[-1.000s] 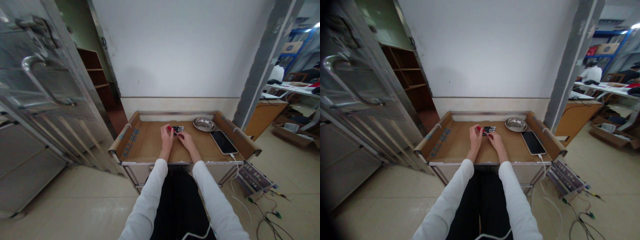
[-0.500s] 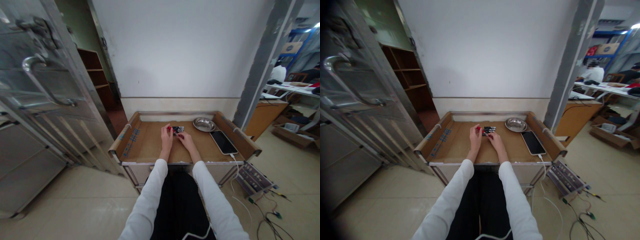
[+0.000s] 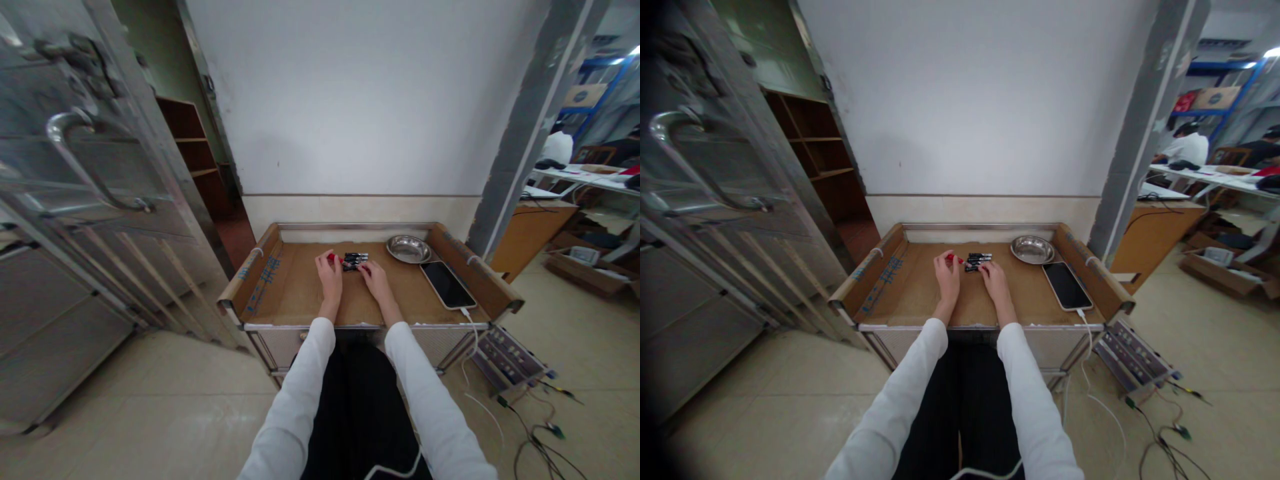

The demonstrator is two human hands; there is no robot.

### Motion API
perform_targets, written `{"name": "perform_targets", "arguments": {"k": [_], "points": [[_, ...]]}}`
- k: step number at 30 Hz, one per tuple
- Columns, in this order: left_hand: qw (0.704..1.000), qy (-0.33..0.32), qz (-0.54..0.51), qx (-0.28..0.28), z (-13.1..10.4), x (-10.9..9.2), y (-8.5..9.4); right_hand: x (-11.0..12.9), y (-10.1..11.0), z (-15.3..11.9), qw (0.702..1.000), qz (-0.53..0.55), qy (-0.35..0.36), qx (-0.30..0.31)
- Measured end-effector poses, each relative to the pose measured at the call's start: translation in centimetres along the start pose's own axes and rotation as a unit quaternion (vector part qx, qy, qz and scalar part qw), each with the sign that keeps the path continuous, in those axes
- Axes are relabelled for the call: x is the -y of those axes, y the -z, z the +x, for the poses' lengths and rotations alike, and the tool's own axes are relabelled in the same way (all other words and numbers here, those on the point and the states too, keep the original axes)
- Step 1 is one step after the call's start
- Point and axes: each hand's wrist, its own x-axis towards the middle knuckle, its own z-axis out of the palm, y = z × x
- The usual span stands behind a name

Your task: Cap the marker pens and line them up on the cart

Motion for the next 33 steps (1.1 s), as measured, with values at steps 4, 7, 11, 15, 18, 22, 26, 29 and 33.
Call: {"name": "perform_targets", "arguments": {"k": [4,7,11,15,18,22,26,29,33], "points": [[1.0,0.02,-0.008,0.02,-0.1,0.5,-0.2,-0.2,0.2,0.0,0.999,-0.022,-0.021,-0.036],[0.988,0.017,-0.05,0.143,-0.3,0.8,-0.4,-0.4,0.3,-0.1,0.997,-0.037,-0.033,-0.057],[0.953,0.033,-0.052,0.296,-0.6,0.8,-0.6,-0.4,0.4,-0.1,0.994,-0.06,-0.04,-0.079],[0.954,0.036,-0.003,0.298,-0.6,0.7,-0.5,-0.2,0.6,-0.1,0.993,-0.072,-0.044,-0.081],[0.961,0.022,0.032,0.272,-0.6,0.8,-0.6,-0.2,0.6,-0.2,0.994,-0.071,-0.041,-0.077],[0.971,0.023,0.061,0.231,-0.7,1.2,-0.8,-0.3,0.6,-0.2,0.995,-0.066,-0.042,-0.068],[0.979,0.003,0.056,0.195,-0.8,1.5,-1.0,-0.5,0.4,-0.2,0.995,-0.066,-0.033,-0.065],[0.981,-0.013,0.026,0.19,-0.7,1.3,-0.9,-0.4,0.3,-0.1,0.996,-0.07,-0.026,-0.047],[0.971,-0.013,-0.03,0.239,-0.6,0.8,-0.8,-0.2,0.3,-0.1,0.997,-0.079,-0.001,-0.009]]}}
